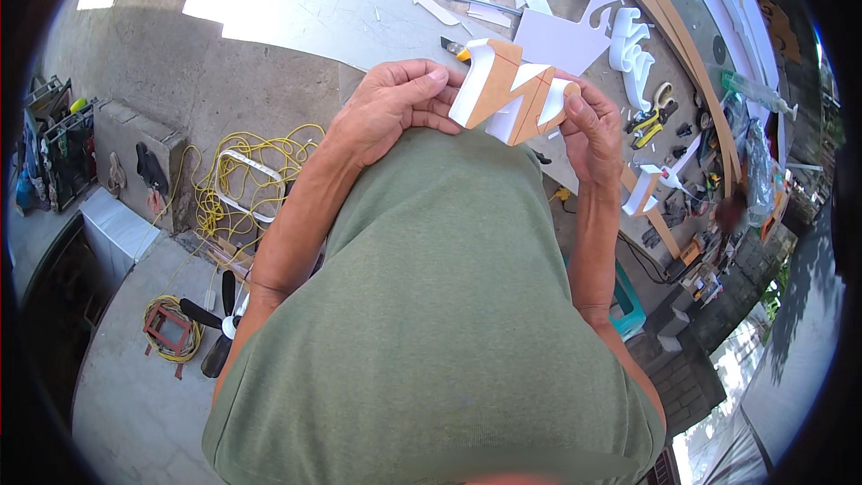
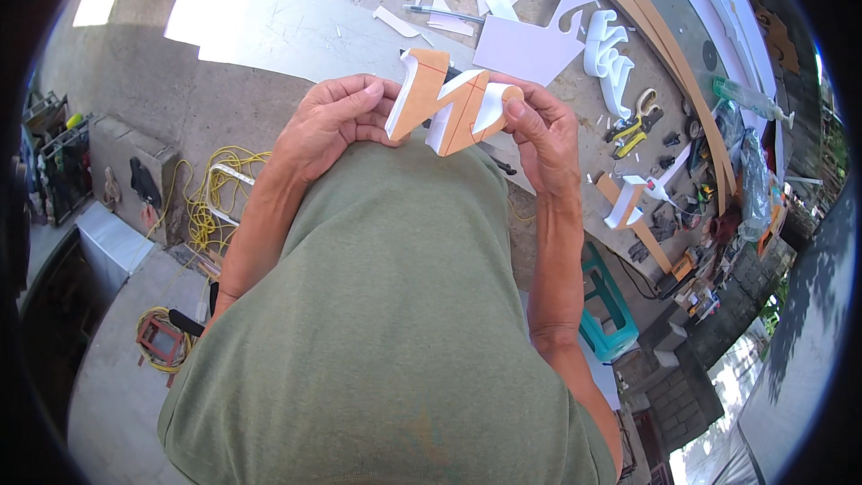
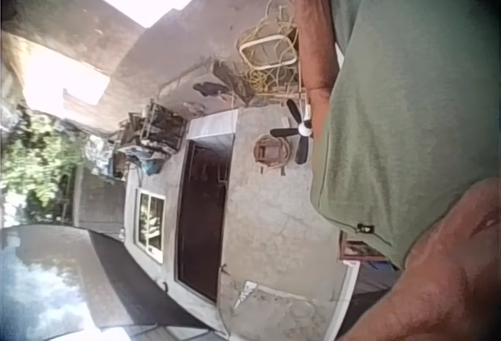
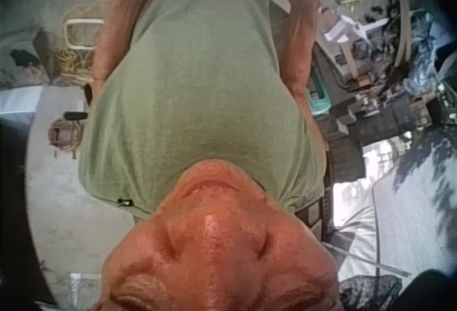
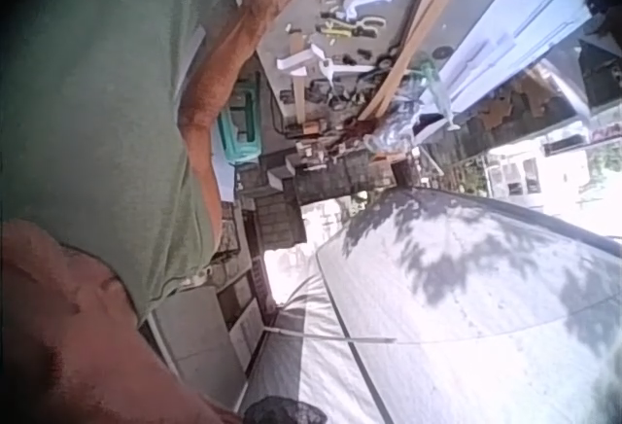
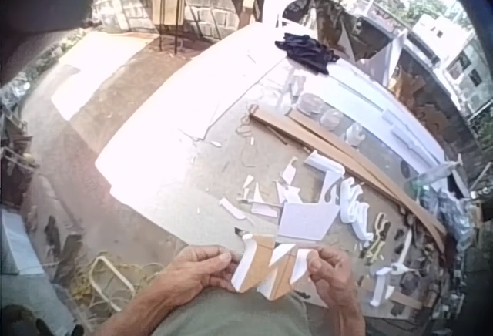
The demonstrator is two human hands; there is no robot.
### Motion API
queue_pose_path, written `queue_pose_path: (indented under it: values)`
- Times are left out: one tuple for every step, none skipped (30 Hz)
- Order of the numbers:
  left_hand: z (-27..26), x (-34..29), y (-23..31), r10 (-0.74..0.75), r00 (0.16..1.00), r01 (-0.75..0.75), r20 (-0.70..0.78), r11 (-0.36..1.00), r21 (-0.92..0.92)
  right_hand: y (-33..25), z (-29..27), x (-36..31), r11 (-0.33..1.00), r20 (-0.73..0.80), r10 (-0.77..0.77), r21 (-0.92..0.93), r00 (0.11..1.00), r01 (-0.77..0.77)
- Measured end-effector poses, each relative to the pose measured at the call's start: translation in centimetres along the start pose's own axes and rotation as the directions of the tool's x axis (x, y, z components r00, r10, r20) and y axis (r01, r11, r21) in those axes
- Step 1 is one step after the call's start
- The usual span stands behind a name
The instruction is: Trimming and carving foam letters using a utility knife for sign fabrication.
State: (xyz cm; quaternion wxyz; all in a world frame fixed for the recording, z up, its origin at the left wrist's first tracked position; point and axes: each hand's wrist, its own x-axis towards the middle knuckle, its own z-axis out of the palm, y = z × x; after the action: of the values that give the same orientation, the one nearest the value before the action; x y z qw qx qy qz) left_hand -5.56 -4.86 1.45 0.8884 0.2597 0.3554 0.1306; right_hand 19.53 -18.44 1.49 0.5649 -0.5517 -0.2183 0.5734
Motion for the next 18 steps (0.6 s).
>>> queue_pose_path:
  values:
    - [-0.1,-0.1,-0.1,0.004,0.999,-0.005,0.042,1.000,0.026,-0.4,0.2,0.1,1.000,0.002,-0.014,0.012,1.000,0.013]
    - [-0.3,-0.3,-0.2,0.005,0.996,-0.010,0.085,0.999,0.053,-0.6,0.4,0.1,0.999,0.003,-0.029,0.025,1.000,0.029]
    - [-0.4,-0.3,-0.2,0.008,0.996,-0.013,0.089,0.998,0.060,-0.7,0.4,0.2,0.999,0.002,-0.037,0.026,0.999,0.036]
    - [-0.5,-0.3,-0.1,-0.006,0.993,0.001,0.116,0.999,0.039,-0.8,0.5,0.3,0.999,0.019,-0.029,0.043,0.999,0.028]
    - [-0.5,-0.3,-0.1,-0.019,0.989,0.016,0.144,1.000,0.020,-1.0,0.4,0.5,0.998,0.037,-0.023,0.060,0.999,0.021]
    - [-0.7,-0.2,-0.1,-0.016,0.989,0.012,0.150,1.000,0.029,-1.1,0.5,0.6,0.998,0.035,-0.034,0.062,0.999,0.032]
    - [-0.9,-0.2,-0.2,-0.033,0.985,0.036,0.171,0.999,-0.017,-1.2,0.6,0.8,0.998,0.048,-0.037,0.049,0.998,0.035]
    - [-1.0,-0.2,-0.3,-0.047,0.981,0.061,0.190,0.996,-0.065,-1.3,0.6,1.0,0.999,0.065,-0.038,0.035,0.997,0.036]
    - [-1.0,-0.1,-0.2,-0.043,0.980,0.055,0.194,0.997,-0.057,-1.5,0.6,1.1,0.998,0.066,-0.048,0.037,0.997,0.046]
    - [-0.9,0.0,-0.1,-0.060,0.977,0.078,0.203,0.994,-0.080,-1.7,0.7,1.2,0.999,0.075,-0.050,0.024,0.996,0.049]
    - [-0.9,-0.1,0.0,-0.077,0.975,0.101,0.211,0.989,-0.104,-1.8,0.8,1.2,0.999,0.086,-0.050,0.013,0.995,0.049]
    - [-1.1,0.0,-0.2,-0.074,0.975,0.096,0.210,0.990,-0.099,-1.9,0.9,1.3,0.998,0.089,-0.056,0.015,0.994,0.055]
    - [-1.2,0.2,-0.4,-0.071,0.972,0.106,0.222,0.983,-0.150,-1.9,0.9,1.3,0.999,0.091,-0.053,0.017,0.994,0.051]
    - [-1.3,0.3,-0.6,-0.069,0.970,0.118,0.235,0.972,-0.201,-2.0,1.0,1.4,0.999,0.091,-0.049,0.019,0.995,0.047]
    - [-1.3,0.4,-0.6,-0.068,0.970,0.116,0.235,0.973,-0.199,-2.1,1.1,1.4,0.999,0.092,-0.051,0.020,0.994,0.050]
    - [-1.3,0.5,-0.7,-0.062,0.970,0.118,0.236,0.966,-0.231,-2.2,1.1,1.4,0.999,0.086,-0.046,0.020,0.995,0.045]
    - [-1.2,0.5,-0.7,-0.056,0.970,0.120,0.237,0.957,-0.264,-2.2,1.2,1.3,0.999,0.080,-0.040,0.020,0.996,0.039]
    - [-1.2,0.5,-0.7,-0.056,0.970,0.119,0.235,0.957,-0.265,-2.3,1.3,1.3,0.999,0.081,-0.039,0.020,0.996,0.038]
